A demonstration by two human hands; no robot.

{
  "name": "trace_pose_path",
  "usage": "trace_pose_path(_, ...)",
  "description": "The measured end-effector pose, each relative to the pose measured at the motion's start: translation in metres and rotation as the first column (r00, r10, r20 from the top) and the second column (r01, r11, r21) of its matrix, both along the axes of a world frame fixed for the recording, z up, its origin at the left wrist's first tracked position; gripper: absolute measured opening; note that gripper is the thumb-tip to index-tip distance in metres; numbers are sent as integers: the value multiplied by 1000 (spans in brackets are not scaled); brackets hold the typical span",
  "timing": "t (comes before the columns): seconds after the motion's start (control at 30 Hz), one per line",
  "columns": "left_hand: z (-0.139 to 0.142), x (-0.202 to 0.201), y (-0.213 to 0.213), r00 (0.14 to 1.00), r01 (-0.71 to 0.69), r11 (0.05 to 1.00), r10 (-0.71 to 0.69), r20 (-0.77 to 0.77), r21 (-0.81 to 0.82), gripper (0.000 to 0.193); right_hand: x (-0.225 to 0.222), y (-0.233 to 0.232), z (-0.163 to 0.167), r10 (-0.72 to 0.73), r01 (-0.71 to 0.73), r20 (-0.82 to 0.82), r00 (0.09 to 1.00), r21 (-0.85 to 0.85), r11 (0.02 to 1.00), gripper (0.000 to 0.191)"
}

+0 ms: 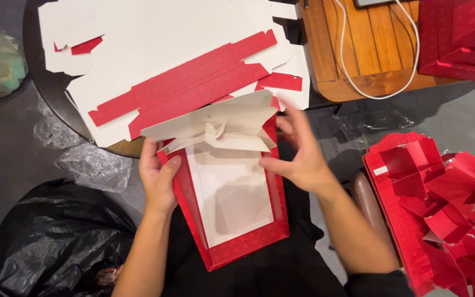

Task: The person assembles a red and white cardboard box by folding and tucking flaps into slots. They then insert a red divider insert into the box. The task is performed by hand on a table with other unassembled parts nearby.

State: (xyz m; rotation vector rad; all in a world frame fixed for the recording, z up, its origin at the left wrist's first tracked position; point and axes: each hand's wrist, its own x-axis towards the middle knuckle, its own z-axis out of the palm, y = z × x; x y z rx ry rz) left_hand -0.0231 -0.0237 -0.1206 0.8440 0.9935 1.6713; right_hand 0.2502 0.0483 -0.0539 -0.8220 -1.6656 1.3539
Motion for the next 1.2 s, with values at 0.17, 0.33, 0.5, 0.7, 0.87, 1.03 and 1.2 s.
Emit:
trace_pose_path(0.17,-2,2,2,999,18,1000,-19,-32,-12,52,-4,-14,-33,-141,99,-197,970,-207,973,56)
trace_pose_path(0.33,4,6,4,996,81,992,-83,17,100,31,-2,-4,-44,-61,35,-277,959,-98,995,39)
trace_pose_path(0.5,9,10,9,996,85,990,-87,11,113,29,-6,1,-53,-39,4,-377,925,-92,996,35)
trace_pose_path(0.7,8,15,4,984,132,973,-106,-142,191,35,-4,3,-61,-168,104,-412,896,-172,980,33)
trace_pose_path(0.87,5,17,3,990,128,986,-121,-67,109,49,-8,3,-56,-179,151,-372,911,-103,983,31)
trace_pose_path(1.03,23,11,7,989,130,981,-119,-85,142,45,-4,1,-36,-175,182,-317,932,-7,983,34)
trace_pose_path(1.2,61,24,0,958,151,966,-91,-272,208,40,5,14,-32,-178,94,-500,847,-188,978,33)
